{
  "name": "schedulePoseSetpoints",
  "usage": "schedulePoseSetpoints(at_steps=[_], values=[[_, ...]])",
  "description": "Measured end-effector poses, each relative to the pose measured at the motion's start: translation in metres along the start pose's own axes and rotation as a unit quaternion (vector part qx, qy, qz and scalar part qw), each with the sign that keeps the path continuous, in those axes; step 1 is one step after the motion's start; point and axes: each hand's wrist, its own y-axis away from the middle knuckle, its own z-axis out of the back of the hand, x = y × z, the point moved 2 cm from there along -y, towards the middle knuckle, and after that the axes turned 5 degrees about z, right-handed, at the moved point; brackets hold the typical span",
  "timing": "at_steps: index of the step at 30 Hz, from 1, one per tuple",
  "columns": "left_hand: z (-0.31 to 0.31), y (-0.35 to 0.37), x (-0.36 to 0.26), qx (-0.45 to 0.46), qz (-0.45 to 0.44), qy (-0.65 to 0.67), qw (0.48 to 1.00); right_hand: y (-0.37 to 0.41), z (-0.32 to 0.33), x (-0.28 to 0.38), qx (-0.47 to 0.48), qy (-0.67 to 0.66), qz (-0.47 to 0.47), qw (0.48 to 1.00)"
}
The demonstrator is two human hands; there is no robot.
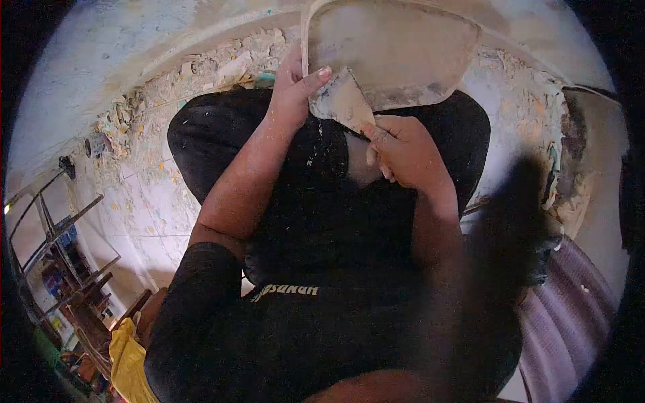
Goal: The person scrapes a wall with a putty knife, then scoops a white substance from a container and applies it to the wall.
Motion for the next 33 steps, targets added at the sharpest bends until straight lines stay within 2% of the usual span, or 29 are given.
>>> schedulePoseSetpoints(at_steps=[8, 10, 13, 14, 16, 20, 22, 29, 31, 33], values=[[0.005, -0.002, 0.007, 0.002, -0.009, 0.027, 1.000, -0.007, 0.001, -0.017, 0.013, -0.070, -0.036, 0.997], [0.003, -0.001, 0.006, -0.009, 0.000, 0.034, 0.999, -0.008, 0.001, -0.021, 0.023, -0.172, -0.038, 0.984], [0.002, -0.001, 0.004, -0.008, -0.002, 0.039, 0.999, -0.008, 0.002, -0.022, 0.015, -0.209, -0.041, 0.977], [0.002, -0.001, 0.003, 0.006, -0.013, 0.036, 0.999, -0.008, 0.002, -0.020, 0.016, -0.210, -0.041, 0.977], [0.002, -0.001, 0.005, 0.001, -0.014, 0.033, 0.999, -0.004, 0.004, -0.010, -0.023, -0.086, -0.032, 0.995], [0.004, -0.002, 0.007, 0.009, 0.010, 0.042, 0.999, -0.002, 0.003, -0.007, -0.020, -0.029, -0.050, 0.998], [0.002, -0.001, 0.007, 0.008, -0.004, 0.037, 0.999, -0.004, 0.002, -0.010, -0.050, 0.058, 0.063, 0.995], [0.001, 0.000, 0.004, 0.007, -0.010, 0.003, 1.000, -0.002, 0.004, 0.003, -0.034, 0.065, 0.055, 0.996], [0.000, 0.000, 0.004, 0.013, -0.024, 0.003, 1.000, -0.002, 0.006, 0.003, 0.012, 0.000, -0.038, 0.999], [-0.002, 0.001, 0.003, 0.019, -0.039, 0.003, 0.999, -0.003, 0.007, 0.002, 0.017, -0.012, -0.030, 0.999]])
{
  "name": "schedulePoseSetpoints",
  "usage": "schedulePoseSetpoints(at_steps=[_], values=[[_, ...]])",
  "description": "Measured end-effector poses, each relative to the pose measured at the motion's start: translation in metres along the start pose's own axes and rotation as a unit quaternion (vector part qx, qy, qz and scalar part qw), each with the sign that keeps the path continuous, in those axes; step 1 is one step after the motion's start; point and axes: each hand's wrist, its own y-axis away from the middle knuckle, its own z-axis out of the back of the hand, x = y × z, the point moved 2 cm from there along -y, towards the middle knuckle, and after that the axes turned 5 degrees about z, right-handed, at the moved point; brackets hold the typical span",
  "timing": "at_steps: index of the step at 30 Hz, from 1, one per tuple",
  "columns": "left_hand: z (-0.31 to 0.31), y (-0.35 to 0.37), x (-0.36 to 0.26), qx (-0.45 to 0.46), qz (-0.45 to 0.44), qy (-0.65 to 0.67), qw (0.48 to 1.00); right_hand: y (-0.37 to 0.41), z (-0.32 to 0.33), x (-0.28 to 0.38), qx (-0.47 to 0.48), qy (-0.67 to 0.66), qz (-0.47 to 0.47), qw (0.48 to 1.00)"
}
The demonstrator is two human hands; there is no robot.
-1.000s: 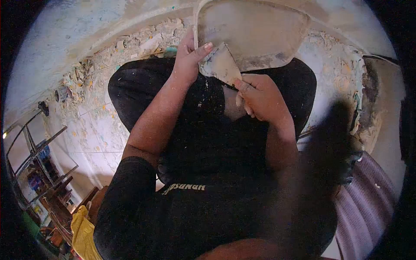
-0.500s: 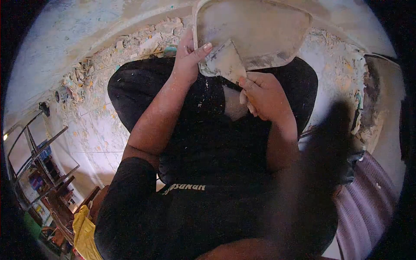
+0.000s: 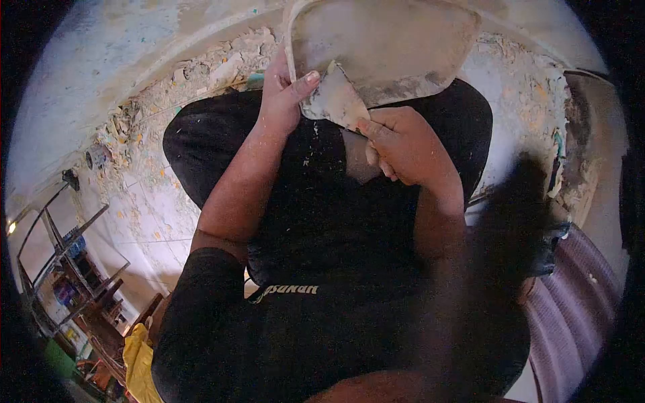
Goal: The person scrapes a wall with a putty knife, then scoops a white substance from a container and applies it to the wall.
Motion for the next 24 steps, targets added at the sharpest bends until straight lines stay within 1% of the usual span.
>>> schedulePoseSetpoints(at_steps=[2, 4, 5, 6, 7, 8, 9, 10, 11, 12, 13, 14, 15, 16, 17, 19, 20, 21, 22, 23, 24], values=[[0.000, 0.002, -0.001, 0.004, 0.011, 0.007, 1.000, -0.001, 0.000, -0.001, 0.007, -0.011, 0.009, 1.000], [0.001, 0.001, -0.001, 0.001, 0.006, -0.002, 1.000, -0.002, 0.000, -0.003, 0.008, -0.054, -0.028, 0.998], [0.001, 0.001, -0.001, -0.002, 0.000, -0.010, 1.000, -0.004, 0.000, -0.005, 0.008, -0.056, -0.027, 0.998], [0.002, 0.002, 0.000, 0.000, 0.002, -0.011, 1.000, -0.006, 0.000, -0.009, 0.015, -0.088, -0.028, 0.996], [0.003, 0.002, 0.002, -0.020, 0.012, -0.022, 0.999, -0.007, 0.000, -0.011, 0.021, -0.119, -0.029, 0.992], [0.004, 0.002, 0.004, -0.039, 0.023, -0.032, 0.998, -0.006, 0.000, -0.011, 0.020, -0.121, -0.030, 0.992], [0.006, 0.001, 0.008, -0.037, 0.025, -0.033, 0.998, -0.005, 0.000, -0.009, 0.022, -0.160, -0.032, 0.986], [0.009, -0.002, 0.011, -0.040, 0.014, -0.026, 0.999, -0.005, 0.000, -0.008, 0.025, -0.198, -0.035, 0.979], [0.012, -0.003, 0.013, -0.045, 0.003, -0.018, 0.999, -0.006, 0.000, -0.010, 0.025, -0.199, -0.035, 0.979], [0.008, -0.003, 0.009, -0.045, 0.003, -0.019, 0.999, -0.008, -0.001, -0.014, 0.032, -0.239, -0.039, 0.970], [0.003, -0.004, 0.006, -0.086, 0.050, -0.005, 0.995, -0.010, -0.002, -0.018, 0.040, -0.279, -0.044, 0.959], [0.001, -0.004, 0.004, -0.126, 0.095, 0.009, 0.987, -0.011, -0.005, -0.022, 0.041, -0.278, -0.043, 0.959], [0.003, -0.006, 0.005, -0.127, 0.092, 0.010, 0.988, -0.013, -0.008, -0.027, 0.047, -0.352, -0.046, 0.934], [0.006, -0.008, 0.010, -0.124, 0.130, 0.093, 0.979, -0.016, -0.010, -0.030, 0.052, -0.423, -0.049, 0.903], [0.008, -0.009, 0.014, -0.119, 0.165, 0.175, 0.963, -0.018, -0.012, -0.033, 0.055, -0.418, -0.047, 0.906], [0.008, -0.006, 0.012, -0.121, 0.155, 0.191, 0.962, -0.021, -0.016, -0.036, 0.022, -0.471, -0.064, 0.879], [0.008, -0.005, 0.011, -0.120, 0.152, 0.203, 0.960, -0.024, -0.016, -0.040, 0.024, -0.462, -0.057, 0.885], [0.008, -0.003, 0.009, -0.118, 0.140, 0.209, 0.961, -0.027, -0.015, -0.046, 0.020, -0.498, -0.053, 0.865], [0.008, -0.002, 0.008, -0.118, 0.142, 0.200, 0.962, -0.029, -0.013, -0.051, 0.016, -0.532, -0.046, 0.845], [0.008, -0.001, 0.007, -0.117, 0.142, 0.191, 0.964, -0.032, -0.011, -0.056, 0.015, -0.521, -0.036, 0.853], [0.010, -0.001, 0.008, -0.110, 0.141, 0.202, 0.963, -0.034, -0.008, -0.060, 0.024, -0.556, -0.004, 0.831]])
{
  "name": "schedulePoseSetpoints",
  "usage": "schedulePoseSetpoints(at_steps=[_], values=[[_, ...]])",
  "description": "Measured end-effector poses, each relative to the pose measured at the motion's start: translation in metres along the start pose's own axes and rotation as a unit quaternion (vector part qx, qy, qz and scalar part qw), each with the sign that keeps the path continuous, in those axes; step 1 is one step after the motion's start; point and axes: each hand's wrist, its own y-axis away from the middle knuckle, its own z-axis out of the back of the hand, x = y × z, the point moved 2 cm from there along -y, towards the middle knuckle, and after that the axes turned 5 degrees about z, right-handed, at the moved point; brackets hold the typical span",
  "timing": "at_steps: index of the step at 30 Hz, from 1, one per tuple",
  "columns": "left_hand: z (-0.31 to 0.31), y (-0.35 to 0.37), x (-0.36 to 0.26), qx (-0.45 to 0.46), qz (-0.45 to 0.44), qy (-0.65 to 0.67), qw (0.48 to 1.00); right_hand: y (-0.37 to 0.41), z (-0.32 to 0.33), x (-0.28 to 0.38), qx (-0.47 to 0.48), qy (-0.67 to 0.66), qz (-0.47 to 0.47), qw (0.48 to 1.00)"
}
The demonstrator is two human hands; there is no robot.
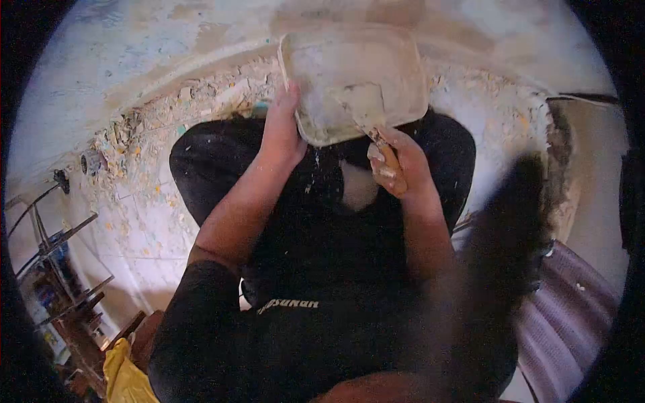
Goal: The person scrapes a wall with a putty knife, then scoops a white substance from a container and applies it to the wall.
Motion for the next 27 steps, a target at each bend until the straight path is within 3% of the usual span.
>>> schedulePoseSetpoints(at_steps=[5, 7, 10, 11, 13, 15, 17, 21, 22, 24, 25, 27], values=[[-0.001, 0.005, -0.005, 0.024, -0.004, 0.021, 0.999, 0.006, -0.022, 0.015, 0.057, -0.117, 0.029, 0.991], [0.011, 0.002, 0.002, 0.003, 0.034, 0.046, 0.998, 0.013, -0.046, 0.019, -0.075, -0.089, 0.067, 0.991], [0.013, -0.002, 0.002, 0.003, 0.050, 0.072, 0.996, 0.012, -0.094, 0.043, -0.029, -0.006, 0.133, 0.991], [0.004, 0.006, -0.007, 0.018, -0.025, 0.048, 0.998, 0.012, -0.121, 0.055, -0.002, 0.026, 0.176, 0.984], [0.001, 0.011, -0.015, 0.046, -0.004, 0.118, 0.992, 0.008, -0.164, 0.084, 0.016, 0.045, 0.214, 0.976], [0.007, 0.008, -0.011, 0.061, 0.017, 0.101, 0.993, 0.000, -0.219, 0.118, 0.164, 0.033, 0.272, 0.948], [0.004, 0.012, -0.015, 0.051, 0.016, 0.106, 0.993, 0.000, -0.279, 0.144, 0.131, 0.080, 0.338, 0.928], [0.004, 0.019, -0.023, 0.044, -0.001, 0.115, 0.992, -0.011, -0.358, 0.176, 0.028, 0.256, 0.532, 0.807], [0.003, 0.023, -0.028, 0.048, 0.002, 0.113, 0.992, -0.019, -0.363, 0.187, 0.024, 0.255, 0.535, 0.805], [-0.002, 0.032, -0.038, 0.033, 0.019, 0.129, 0.991, -0.039, -0.364, 0.208, -0.055, 0.433, 0.628, 0.644], [-0.001, 0.032, -0.037, 0.035, 0.021, 0.130, 0.991, -0.046, -0.361, 0.214, -0.057, 0.435, 0.628, 0.642], [0.004, 0.026, -0.035, 0.014, 0.019, 0.127, 0.992, -0.046, -0.365, 0.218, -0.134, 0.558, 0.759, 0.307]])
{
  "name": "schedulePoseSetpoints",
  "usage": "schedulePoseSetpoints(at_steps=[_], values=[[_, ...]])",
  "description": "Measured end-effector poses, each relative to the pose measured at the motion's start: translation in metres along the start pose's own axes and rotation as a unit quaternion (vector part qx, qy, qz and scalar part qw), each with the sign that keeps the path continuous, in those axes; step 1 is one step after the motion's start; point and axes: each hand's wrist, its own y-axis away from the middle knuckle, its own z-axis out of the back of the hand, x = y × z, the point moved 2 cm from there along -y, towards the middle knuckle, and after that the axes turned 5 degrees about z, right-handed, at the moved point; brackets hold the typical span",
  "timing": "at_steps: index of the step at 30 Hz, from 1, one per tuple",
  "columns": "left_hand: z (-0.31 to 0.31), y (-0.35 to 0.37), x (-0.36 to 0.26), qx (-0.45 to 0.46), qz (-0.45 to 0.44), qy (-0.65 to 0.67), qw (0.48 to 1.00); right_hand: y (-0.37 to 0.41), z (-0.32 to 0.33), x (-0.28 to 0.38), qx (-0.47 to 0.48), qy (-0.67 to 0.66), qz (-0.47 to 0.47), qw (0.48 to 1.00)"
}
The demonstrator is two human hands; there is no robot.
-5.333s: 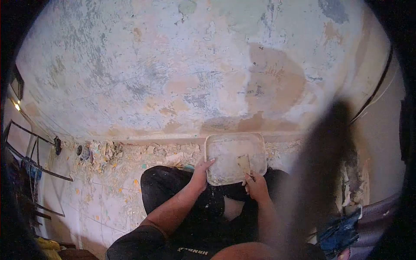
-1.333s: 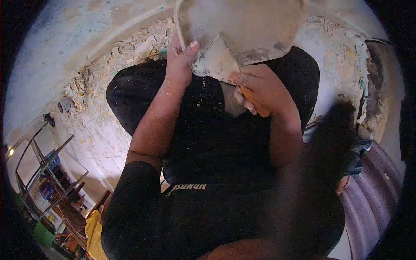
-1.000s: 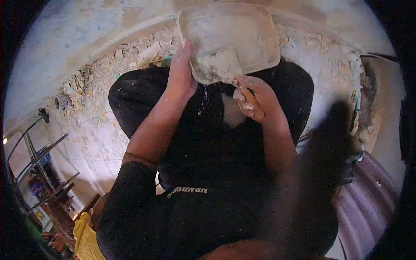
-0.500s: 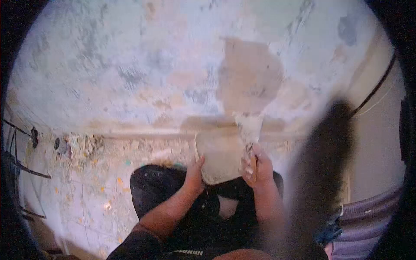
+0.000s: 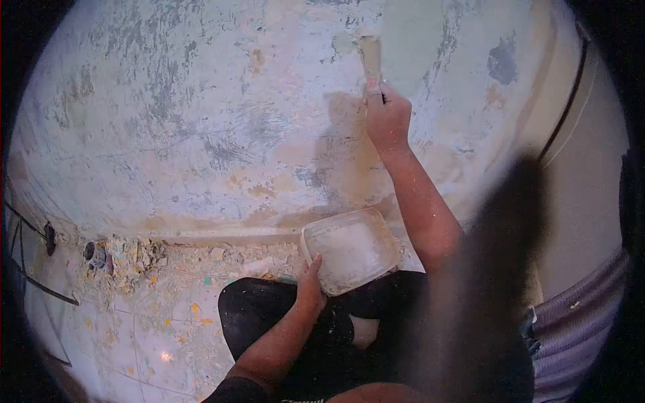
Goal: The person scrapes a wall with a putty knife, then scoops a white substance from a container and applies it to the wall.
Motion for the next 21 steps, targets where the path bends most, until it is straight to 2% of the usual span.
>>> schedulePoseSetpoints(at_steps=[1, 3, 4, 6, 9, 18, 21], values=[[0.004, -0.005, 0.001, 0.002, 0.000, 0.002, 1.000, 0.001, 0.000, 0.000, 0.001, 0.001, 0.003, 1.000], [0.003, -0.006, -0.001, 0.035, -0.004, 0.011, 0.999, 0.005, 0.001, 0.004, 0.001, 0.090, 0.095, 0.991], [-0.002, -0.003, -0.003, 0.037, -0.003, 0.012, 0.999, 0.005, 0.001, 0.005, 0.001, 0.092, 0.097, 0.991], [-0.011, 0.009, -0.006, 0.004, -0.004, -0.013, 1.000, 0.005, -0.002, 0.009, 0.042, 0.167, 0.121, 0.978], [-0.001, -0.005, 0.003, 0.042, -0.031, -0.013, 0.999, 0.006, -0.005, 0.016, 0.067, 0.207, 0.127, 0.968], [-0.011, 0.013, -0.008, -0.004, 0.005, -0.017, 1.000, 0.011, -0.020, 0.004, 0.096, 0.244, 0.118, 0.958], [-0.006, 0.005, -0.002, 0.014, -0.019, -0.014, 1.000, 0.020, -0.019, 0.003, 0.103, 0.212, 0.111, 0.965]])
